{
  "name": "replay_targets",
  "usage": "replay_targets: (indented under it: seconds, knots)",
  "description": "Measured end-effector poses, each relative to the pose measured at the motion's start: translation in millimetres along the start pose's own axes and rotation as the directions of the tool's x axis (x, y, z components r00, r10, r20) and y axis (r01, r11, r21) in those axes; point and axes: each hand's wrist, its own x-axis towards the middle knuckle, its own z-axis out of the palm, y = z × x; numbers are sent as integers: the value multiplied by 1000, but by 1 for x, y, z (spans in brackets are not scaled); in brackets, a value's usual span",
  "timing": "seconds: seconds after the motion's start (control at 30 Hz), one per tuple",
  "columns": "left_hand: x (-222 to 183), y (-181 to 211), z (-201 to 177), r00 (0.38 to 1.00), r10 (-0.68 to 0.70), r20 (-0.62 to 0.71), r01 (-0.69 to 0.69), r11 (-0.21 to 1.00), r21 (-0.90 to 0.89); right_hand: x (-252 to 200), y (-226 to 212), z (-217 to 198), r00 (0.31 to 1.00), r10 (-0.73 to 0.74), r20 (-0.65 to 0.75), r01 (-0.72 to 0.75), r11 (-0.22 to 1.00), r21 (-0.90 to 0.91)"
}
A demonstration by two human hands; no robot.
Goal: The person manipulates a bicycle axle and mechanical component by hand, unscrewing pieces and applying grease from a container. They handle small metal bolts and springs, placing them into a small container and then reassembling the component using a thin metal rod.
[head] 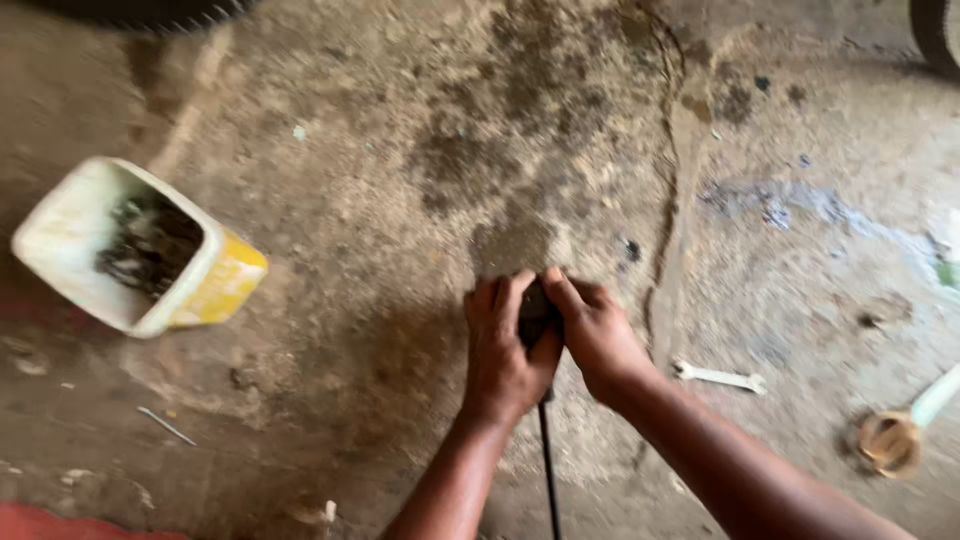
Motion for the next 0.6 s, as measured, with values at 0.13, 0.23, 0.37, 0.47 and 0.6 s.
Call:
replay_targets:
  seconds: [0.13,0.23,0.37,0.47,0.6]
  knots:
    - [2,-1,-5,991,-129,38,132,988,-76,-8,-14,7,981,183,66,-193,955,224]
    - [-3,1,-3,996,-84,40,88,990,-106,-14,-16,5,972,196,129,-230,900,371]
    - [8,1,6,991,-119,58,124,988,-96,-3,-21,1,959,285,14,-275,911,308]
    - [0,2,3,987,-139,81,147,984,-104,-9,-13,1,988,147,54,-152,982,115]
    - [2,7,1,993,-104,49,108,988,-107,-6,-12,-1,996,-33,77,33,999,8]
